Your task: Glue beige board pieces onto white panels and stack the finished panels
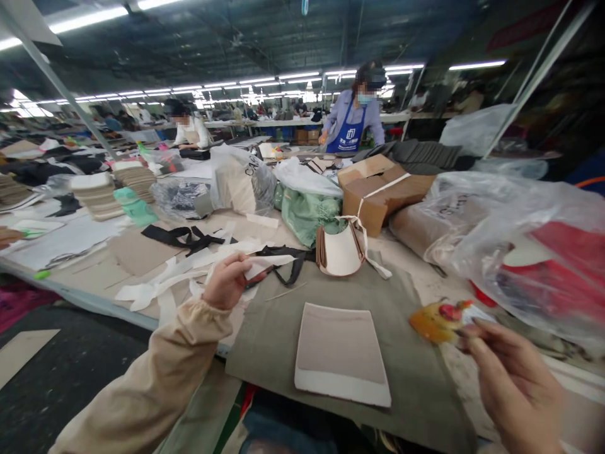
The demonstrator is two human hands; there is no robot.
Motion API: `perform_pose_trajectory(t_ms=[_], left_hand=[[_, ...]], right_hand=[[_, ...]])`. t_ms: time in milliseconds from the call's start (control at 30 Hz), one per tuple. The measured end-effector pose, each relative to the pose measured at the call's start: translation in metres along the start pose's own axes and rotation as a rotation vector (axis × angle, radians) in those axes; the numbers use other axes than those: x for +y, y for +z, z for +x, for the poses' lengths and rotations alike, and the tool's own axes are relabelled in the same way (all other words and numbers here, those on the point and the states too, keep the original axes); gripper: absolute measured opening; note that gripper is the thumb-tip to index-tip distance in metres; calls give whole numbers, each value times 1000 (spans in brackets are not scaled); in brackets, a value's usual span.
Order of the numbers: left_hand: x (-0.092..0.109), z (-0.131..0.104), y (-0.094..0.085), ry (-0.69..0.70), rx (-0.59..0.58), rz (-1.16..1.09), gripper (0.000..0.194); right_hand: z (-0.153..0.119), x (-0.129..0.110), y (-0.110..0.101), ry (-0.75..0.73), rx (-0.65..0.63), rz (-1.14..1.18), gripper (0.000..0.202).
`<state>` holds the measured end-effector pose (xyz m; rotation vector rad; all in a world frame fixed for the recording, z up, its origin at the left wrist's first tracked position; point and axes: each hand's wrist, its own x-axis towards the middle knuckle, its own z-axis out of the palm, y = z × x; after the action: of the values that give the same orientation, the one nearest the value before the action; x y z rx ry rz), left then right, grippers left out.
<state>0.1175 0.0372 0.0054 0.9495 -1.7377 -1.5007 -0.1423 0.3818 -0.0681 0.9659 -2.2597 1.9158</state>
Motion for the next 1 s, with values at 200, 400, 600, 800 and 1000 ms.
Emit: perform_pose_trajectory(t_ms=[200,400,600,800,1000], left_hand=[[4,-89,62,-16,-258,-218,16],[-8,-121,93,287,-376,108,11],[-11,-127,83,533,-515,322,10],[-8,-119,92,174,-686,-131,59],[-18,-121,118,-29,-992,216,43]], right_hand=[[-14,-34,51,302,-542,667,54],[-27,-46,56,417,-875,747,64],[-31,-47,46,538,-881,605,31],[-31,-57,43,341,-1050,438,23],[-35,-63,45,228,-1220,317,21]])
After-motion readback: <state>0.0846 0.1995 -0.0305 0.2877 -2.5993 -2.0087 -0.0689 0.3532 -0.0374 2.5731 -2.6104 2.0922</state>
